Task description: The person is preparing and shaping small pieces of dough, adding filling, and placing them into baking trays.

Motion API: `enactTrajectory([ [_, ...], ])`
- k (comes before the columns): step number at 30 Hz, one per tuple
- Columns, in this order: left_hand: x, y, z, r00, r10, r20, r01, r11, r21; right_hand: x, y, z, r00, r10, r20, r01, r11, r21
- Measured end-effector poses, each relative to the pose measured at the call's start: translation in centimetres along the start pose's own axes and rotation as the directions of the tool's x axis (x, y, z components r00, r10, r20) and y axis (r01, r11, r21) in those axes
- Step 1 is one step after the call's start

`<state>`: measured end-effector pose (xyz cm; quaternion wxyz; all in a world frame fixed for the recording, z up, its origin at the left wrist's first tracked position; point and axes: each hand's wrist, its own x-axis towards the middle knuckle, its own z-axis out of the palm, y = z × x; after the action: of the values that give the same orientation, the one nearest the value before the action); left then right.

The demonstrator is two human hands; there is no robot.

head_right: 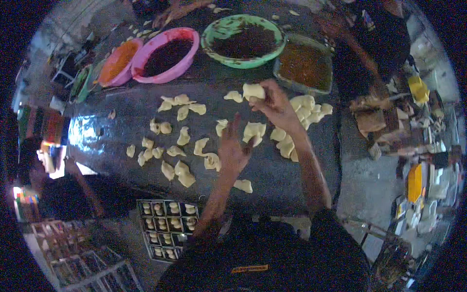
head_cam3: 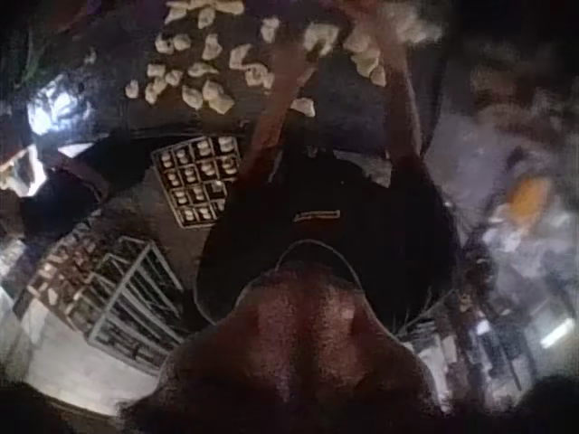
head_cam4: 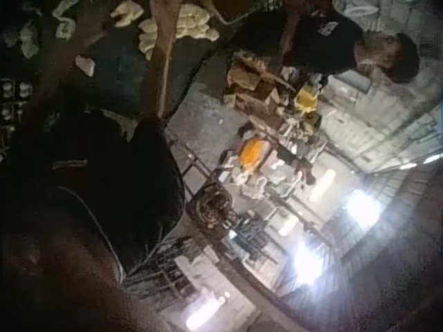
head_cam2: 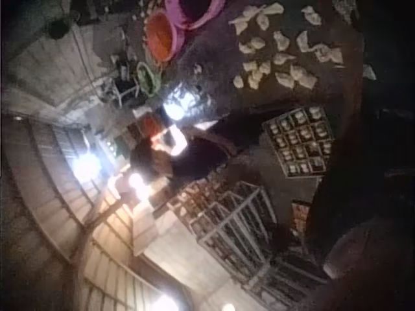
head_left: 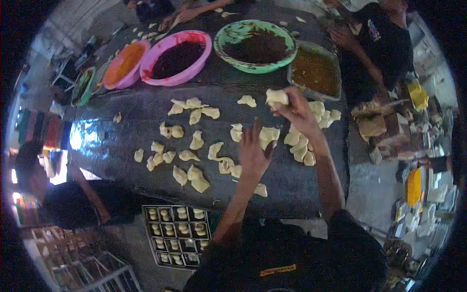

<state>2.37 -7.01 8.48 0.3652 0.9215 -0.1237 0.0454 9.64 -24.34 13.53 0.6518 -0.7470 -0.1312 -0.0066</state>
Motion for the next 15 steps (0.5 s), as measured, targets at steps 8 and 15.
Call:
enactTrajectory([
  [8,-1.2,-10.8,10.5,0.990,0.125,-0.062,-0.104,0.958,0.268,-2.1,10.2,0.9,0.980,0.147,0.131,0.045,0.483,-0.875],
  [15,-1.2,-8.0,4.3,0.992,-0.124,-0.010,0.068,0.607,-0.792,-4.8,12.4,1.2,0.905,-0.104,0.413,0.270,0.890,-0.367],
])
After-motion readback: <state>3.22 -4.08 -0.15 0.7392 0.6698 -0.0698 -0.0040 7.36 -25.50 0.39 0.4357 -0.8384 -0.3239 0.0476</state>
